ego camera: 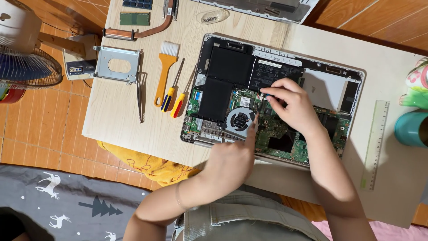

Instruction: The person disassembles the laptop and cleans its internal components, including the cooling fan.

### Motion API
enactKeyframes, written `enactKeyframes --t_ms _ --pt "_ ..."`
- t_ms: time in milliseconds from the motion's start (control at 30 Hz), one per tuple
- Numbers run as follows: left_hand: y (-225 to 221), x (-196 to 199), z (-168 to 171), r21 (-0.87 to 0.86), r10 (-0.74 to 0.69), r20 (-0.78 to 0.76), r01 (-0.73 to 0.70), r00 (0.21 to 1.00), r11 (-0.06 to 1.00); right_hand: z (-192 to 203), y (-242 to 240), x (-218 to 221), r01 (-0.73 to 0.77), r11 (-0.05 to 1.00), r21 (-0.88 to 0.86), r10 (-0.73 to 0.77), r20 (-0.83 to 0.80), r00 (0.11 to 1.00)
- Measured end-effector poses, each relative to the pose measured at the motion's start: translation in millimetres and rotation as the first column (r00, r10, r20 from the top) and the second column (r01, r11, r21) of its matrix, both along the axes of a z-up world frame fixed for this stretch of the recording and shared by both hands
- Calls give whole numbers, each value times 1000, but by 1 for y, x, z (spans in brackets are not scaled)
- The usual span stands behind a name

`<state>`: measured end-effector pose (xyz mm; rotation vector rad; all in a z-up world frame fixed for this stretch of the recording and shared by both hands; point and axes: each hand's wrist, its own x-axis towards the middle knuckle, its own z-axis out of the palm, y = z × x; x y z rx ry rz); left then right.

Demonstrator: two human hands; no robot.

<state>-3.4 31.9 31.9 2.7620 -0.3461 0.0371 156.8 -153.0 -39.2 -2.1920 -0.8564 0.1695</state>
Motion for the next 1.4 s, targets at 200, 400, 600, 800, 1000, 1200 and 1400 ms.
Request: enactKeyframes --t_ms 200,400,600,800,1000,1200,1400 --pt "52 -1 -3 -132 -1 -2 1 1000 991 0 3 -4 -56 998 28 52 134 990" --pt "87 21 4 -140 74 13 -72 997 987 0 2 -5 -44 999 15 42 98 994" --pt "95 27 -3 -210 26 -2 -26 1000 977 -1 2 -3 -56 998 20 54 103 993" --pt "101 15 4 -186 60 -20 -63 998 980 0 2 -4 -61 998 28 57 118 991" --pt "116 -5 -3 -457 156 -236 -252 959 853 23 16 -9 -46 998 44 38 158 987" --pt "109 -9 -23 -575 202 -467 -469 861 670 23 56 -3 -146 974 -176 179 191 965" --pt "112 -5 -16 -575 145 -583 -532 799 622 20 61 5 -179 952 -250 228 181 957"
